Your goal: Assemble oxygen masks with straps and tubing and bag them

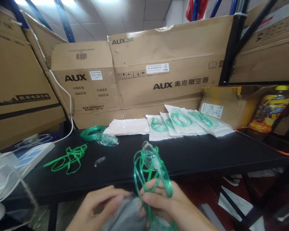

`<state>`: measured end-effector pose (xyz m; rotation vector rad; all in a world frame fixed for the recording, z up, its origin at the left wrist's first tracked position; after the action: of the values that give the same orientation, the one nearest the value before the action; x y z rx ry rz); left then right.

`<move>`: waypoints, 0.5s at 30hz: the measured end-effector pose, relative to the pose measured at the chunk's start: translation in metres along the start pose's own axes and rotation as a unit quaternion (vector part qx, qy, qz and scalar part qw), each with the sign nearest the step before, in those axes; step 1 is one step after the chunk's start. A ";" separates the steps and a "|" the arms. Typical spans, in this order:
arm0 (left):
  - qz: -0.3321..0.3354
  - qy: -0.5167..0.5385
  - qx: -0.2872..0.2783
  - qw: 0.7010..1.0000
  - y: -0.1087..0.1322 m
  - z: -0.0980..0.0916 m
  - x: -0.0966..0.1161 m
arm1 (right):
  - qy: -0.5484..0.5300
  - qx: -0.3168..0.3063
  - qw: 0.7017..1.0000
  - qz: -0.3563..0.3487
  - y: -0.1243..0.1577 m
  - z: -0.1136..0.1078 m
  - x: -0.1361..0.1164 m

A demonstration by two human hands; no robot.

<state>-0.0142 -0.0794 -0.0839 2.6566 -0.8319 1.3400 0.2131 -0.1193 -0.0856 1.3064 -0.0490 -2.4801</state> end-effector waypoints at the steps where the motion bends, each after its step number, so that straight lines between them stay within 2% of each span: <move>1: 0.059 -0.076 0.023 0.995 -0.008 -0.008 0.008 | -0.002 0.011 1.000 -0.005 -0.002 -0.003 0.000; 3: 0.164 -0.206 0.062 0.963 -0.031 -0.020 0.028 | 0.006 0.019 1.000 -0.004 -0.004 -0.006 0.000; 5: 0.214 -0.290 0.084 0.929 -0.062 -0.029 0.048 | 0.018 0.011 1.000 0.003 -0.005 -0.007 0.001; 7: 0.207 -0.343 0.089 0.912 -0.100 -0.034 0.063 | 0.031 -0.004 0.999 0.016 -0.005 -0.006 0.002; 9: 0.191 -0.397 0.061 0.896 -0.140 -0.034 0.069 | 0.041 -0.017 0.999 0.021 -0.006 -0.006 0.003; 12: 0.138 -0.439 0.038 0.887 -0.197 -0.033 0.060 | 0.046 -0.026 0.998 0.017 -0.009 -0.008 0.004; 15: 0.097 -0.453 0.013 0.886 -0.236 -0.032 0.042 | 0.049 -0.023 0.998 0.019 -0.009 -0.011 0.006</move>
<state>0.0971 0.1130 0.0122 3.2524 -1.1428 0.0035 0.2161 -0.1113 -0.0982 1.3928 0.0080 -2.3683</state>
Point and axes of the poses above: each hand's wrist, its own y-axis away from the middle knuckle, its own z-axis out of the palm, x = y × z, the point moved 2 cm from there along -y, towards the middle knuckle, and after that the axes turned 5 degrees about -y, right-handed, at the moved point
